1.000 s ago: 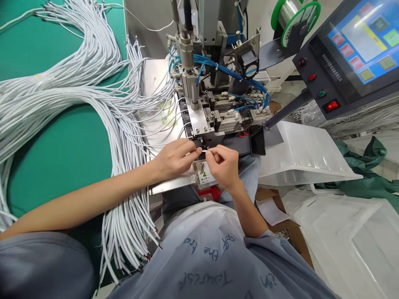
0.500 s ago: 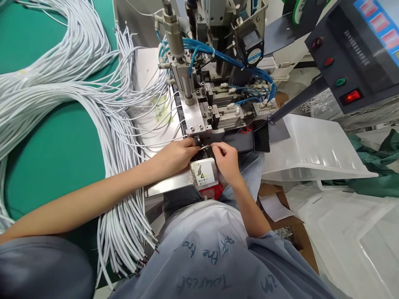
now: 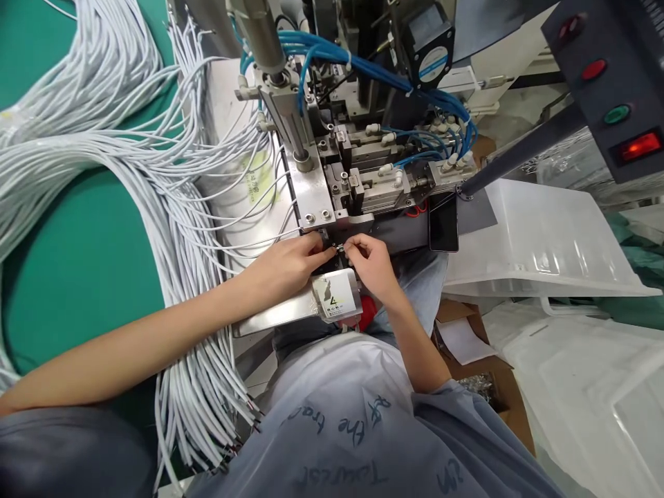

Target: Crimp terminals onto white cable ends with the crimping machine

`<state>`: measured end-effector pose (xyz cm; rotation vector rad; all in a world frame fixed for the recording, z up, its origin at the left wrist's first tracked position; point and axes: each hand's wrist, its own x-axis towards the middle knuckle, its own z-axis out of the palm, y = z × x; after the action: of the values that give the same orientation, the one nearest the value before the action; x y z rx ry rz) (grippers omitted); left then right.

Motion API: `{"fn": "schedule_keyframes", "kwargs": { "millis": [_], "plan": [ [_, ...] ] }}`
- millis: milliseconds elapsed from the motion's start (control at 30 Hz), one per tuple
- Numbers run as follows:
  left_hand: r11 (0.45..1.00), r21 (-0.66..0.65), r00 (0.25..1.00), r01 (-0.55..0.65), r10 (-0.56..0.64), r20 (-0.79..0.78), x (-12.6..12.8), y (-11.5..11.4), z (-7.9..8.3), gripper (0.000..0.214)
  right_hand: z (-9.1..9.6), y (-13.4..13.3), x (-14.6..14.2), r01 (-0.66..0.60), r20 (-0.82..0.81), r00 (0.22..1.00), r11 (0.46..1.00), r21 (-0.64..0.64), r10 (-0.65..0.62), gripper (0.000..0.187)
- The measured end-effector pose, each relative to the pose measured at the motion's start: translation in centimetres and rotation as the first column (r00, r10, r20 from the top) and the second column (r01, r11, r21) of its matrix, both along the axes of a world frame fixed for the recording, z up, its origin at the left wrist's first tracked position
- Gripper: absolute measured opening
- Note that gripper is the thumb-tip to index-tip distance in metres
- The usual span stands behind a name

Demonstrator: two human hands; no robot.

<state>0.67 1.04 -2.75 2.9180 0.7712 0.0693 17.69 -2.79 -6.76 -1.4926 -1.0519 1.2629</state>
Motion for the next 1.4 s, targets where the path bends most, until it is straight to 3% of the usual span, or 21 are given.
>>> {"fn": "schedule_keyframes", "kwargs": {
  "millis": [467,700,833,900,1000,1067,1133,1167,1233,1267,1300,1333,1400],
  "plan": [
    [0.999,0.012,0.999,0.037,-0.036,-0.03,0.0,0.1,0.3,0.028,-0.4,0.3,-0.1,0.016,0.024,1.0,0.999,0.035,-0.017,0.016],
    [0.999,0.053,0.996,-0.009,0.014,-0.09,0.0,-0.4,1.0,0.031,-0.9,0.6,-0.1,-0.114,0.017,0.993,0.993,0.016,0.114,0.022],
    [0.996,0.059,0.979,-0.06,0.07,-0.191,-0.2,-1.0,2.1,0.02,-1.6,0.8,0.2,-0.192,0.037,0.981,0.98,0.045,0.191,0.026],
    [0.994,0.044,0.963,-0.105,0.112,-0.245,-0.3,-1.2,2.5,0.018,-1.6,0.9,0.8,-0.144,0.173,0.977,0.986,0.082,0.129,0.025],
    [0.99,0.031,0.957,-0.138,0.141,-0.254,-0.5,-1.4,2.8,0.019,-0.5,-0.5,1.3,0.049,0.364,0.922,0.973,0.224,-0.131,0.027],
    [0.987,0.039,0.959,-0.153,0.158,-0.236,-0.6,-1.5,2.8,0.02,0.9,-2.6,0.5,0.161,0.371,0.88,0.922,0.352,-0.295,0.026],
    [0.978,0.061,0.952,-0.198,0.207,-0.225,-0.6,-1.5,2.8,0.022,2.2,-5.2,-1.3,0.175,0.346,0.878,0.894,0.411,-0.331,0.023],
    [0.968,0.076,0.941,-0.239,0.25,-0.229,-0.5,-1.5,2.7,0.024,2.6,-6.5,-2.6,0.11,0.344,0.904,0.916,0.385,-0.253,0.02],
    [0.946,0.092,0.913,-0.309,0.323,-0.25,-0.6,-1.5,2.6,0.03,2.5,-8.6,-5.8,-0.162,0.237,0.964,0.973,0.165,0.12,0.021],
    [0.941,0.094,0.906,-0.324,0.337,-0.256,-0.6,-1.5,2.5,0.031,2.1,-9.4,-7.5,-0.332,0.103,0.939,0.943,0.025,0.328,0.024],
    [0.94,0.095,0.904,-0.328,0.342,-0.257,-0.6,-1.5,2.4,0.032,1.4,-9.9,-9.2,-0.468,-0.038,0.884,0.88,-0.073,0.467,0.024],
    [0.941,0.096,0.907,-0.324,0.338,-0.25,-0.7,-1.4,2.3,0.032,0.7,-10.1,-10.6,-0.535,-0.142,0.843,0.837,-0.115,0.519,0.024],
    [0.943,0.103,0.915,-0.318,0.333,-0.227,-0.7,-1.4,2.1,0.032,-0.8,-10.3,-12.8,-0.566,-0.268,0.812,0.811,-0.148,0.518,0.019]
  ]
}}
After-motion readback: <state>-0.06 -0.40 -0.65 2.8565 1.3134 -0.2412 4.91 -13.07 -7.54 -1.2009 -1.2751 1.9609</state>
